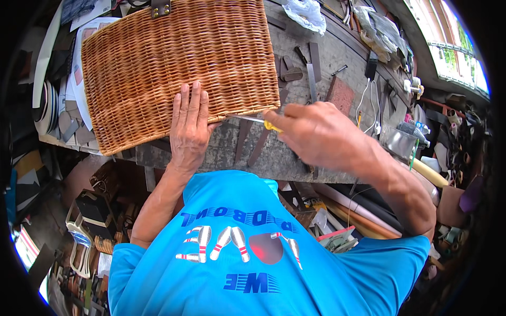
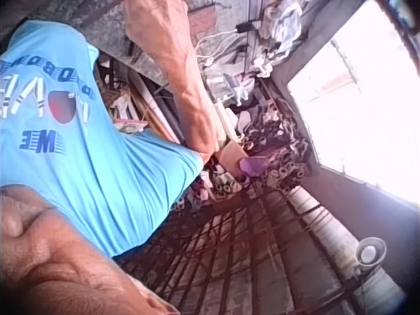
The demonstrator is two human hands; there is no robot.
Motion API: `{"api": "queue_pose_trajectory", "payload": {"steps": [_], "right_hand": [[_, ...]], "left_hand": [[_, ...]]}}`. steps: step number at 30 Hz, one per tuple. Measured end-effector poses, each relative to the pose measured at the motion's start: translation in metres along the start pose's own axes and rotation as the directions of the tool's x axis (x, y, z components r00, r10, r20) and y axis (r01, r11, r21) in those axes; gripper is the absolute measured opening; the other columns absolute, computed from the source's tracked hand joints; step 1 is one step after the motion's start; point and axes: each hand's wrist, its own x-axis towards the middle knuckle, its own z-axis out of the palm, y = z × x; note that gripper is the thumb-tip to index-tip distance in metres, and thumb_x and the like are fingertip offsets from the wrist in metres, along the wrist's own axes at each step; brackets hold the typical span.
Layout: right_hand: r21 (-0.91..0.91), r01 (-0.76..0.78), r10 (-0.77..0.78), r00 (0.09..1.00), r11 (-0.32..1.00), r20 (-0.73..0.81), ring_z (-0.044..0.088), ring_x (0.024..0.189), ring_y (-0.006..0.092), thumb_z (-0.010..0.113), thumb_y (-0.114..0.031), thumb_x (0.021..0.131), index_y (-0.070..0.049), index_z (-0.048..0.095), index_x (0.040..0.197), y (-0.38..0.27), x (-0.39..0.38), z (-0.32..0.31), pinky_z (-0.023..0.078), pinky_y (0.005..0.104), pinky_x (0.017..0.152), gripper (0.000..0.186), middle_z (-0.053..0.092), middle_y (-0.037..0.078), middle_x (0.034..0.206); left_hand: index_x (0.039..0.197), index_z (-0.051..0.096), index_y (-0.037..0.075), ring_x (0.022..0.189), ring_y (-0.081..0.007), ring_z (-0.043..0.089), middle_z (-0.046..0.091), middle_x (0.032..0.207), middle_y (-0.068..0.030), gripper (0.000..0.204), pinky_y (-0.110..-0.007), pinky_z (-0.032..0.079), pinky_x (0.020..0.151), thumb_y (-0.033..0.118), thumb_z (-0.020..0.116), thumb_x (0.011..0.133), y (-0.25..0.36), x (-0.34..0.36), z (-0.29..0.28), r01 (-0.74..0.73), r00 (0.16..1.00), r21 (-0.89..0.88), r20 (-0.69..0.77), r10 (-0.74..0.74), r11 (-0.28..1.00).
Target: Repairing or modifying a wicker basket by attaching a leather strap.
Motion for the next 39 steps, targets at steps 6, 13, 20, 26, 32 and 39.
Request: {"api": "queue_pose_trajectory", "payload": {"steps": [6, 13, 20, 26, 32, 39], "right_hand": [[0.093, 0.111, -0.104, 0.991, 0.989, -0.078, 0.068, 0.071, 0.0324, 0.065, -0.01, 0.089, -0.001, 0.062, 0.129, 0.019, 0.008, 0.012, 0.053, 0.0427, 0.061, 0.041, 0.067, 0.015, 0.086], [0.547, -0.207, 0.16, 0.978, 0.811, 0.134, 0.07, 0.082, 0.0361, 0.062, -0.013, 0.09, 0.001, 0.063, 0.125, 0.021, 0.007, 0.006, 0.055, 0.0471, 0.076, 0.037, 0.071, 0.018, 0.093], [0.001, -0.14, 0.139, 0.985, 0.99, 0.101, 0.069, 0.081, 0.0411, 0.059, -0.018, 0.092, -0.002, 0.062, 0.125, -0.033, 0.007, -0.013, 0.057, 0.0475, 0.075, 0.036, 0.069, 0.022, 0.094], [-0.029, -0.157, 0.158, 0.987, 0.987, 0.031, 0.066, 0.074, 0.0377, 0.063, -0.017, 0.091, -0.006, 0.063, 0.131, -0.018, -0.007, -0.013, 0.052, 0.0466, 0.067, 0.041, 0.067, 0.018, 0.083], [-0.002, -0.162, 0.161, 0.98, 0.987, -0.12, 0.065, 0.075, 0.0375, 0.064, -0.017, 0.092, -0.008, 0.063, 0.131, -0.032, -0.032, -0.021, 0.05, 0.0496, 0.068, 0.04, 0.066, 0.017, 0.082], [0.058, -0.152, 0.159, 0.979, 0.987, -0.125, 0.066, 0.079, 0.0384, 0.064, -0.018, 0.093, -0.008, 0.063, 0.131, -0.02, -0.022, 0.008, 0.05, 0.0497, 0.071, 0.04, 0.068, 0.019, 0.084]], "left_hand": [[0.142, 0.047, -0.008, 0.147, -0.038, 0.032, 0.039, 0.156, -0.0206, 0.084, -0.048, 0.024, 0.124, 0.023, 0.08, 0.072, -0.002, 0.0, 0.001, -0.005, 1.0, 0.0, 0.001, 0.005, 1.0], [0.143, 0.047, -0.007, 0.148, -0.038, 0.031, 0.039, 0.156, -0.0206, 0.086, -0.048, 0.024, 0.124, 0.023, 0.082, 0.071, -0.002, -0.002, 0.0, -0.012, 1.0, 0.022, 0.001, 0.012, 1.0], [0.143, 0.047, -0.007, 0.148, -0.0376, 0.03, 0.038, 0.156, -0.0204, 0.086, -0.048, 0.024, 0.124, 0.024, 0.082, 0.071, -0.002, 0.0, -0.003, -0.009, 0.999, -0.005, 0.031, 0.009, 1.0], [0.144, 0.046, -0.007, 0.149, -0.0365, 0.029, 0.036, 0.157, -0.0205, 0.087, -0.048, 0.023, 0.125, 0.026, 0.082, 0.072, -0.002, 0.0, 0.003, -0.031, 0.999, 0.0, 0.023, 0.031, 1.0], [0.144, 0.045, -0.006, 0.15, -0.0363, 0.026, 0.034, 0.159, -0.0208, 0.087, -0.048, 0.021, 0.125, 0.027, 0.082, 0.072, -0.004, -0.003, 0.0, -0.023, 0.999, 0.042, 0.037, 0.021, 0.999], [0.145, 0.044, -0.007, 0.15, -0.0367, 0.025, 0.034, 0.159, -0.0209, 0.088, -0.048, 0.021, 0.126, 0.026, 0.082, 0.072, -0.004, -0.002, -0.001, -0.034, 0.999, 0.028, 0.037, 0.033, 0.999]]}}
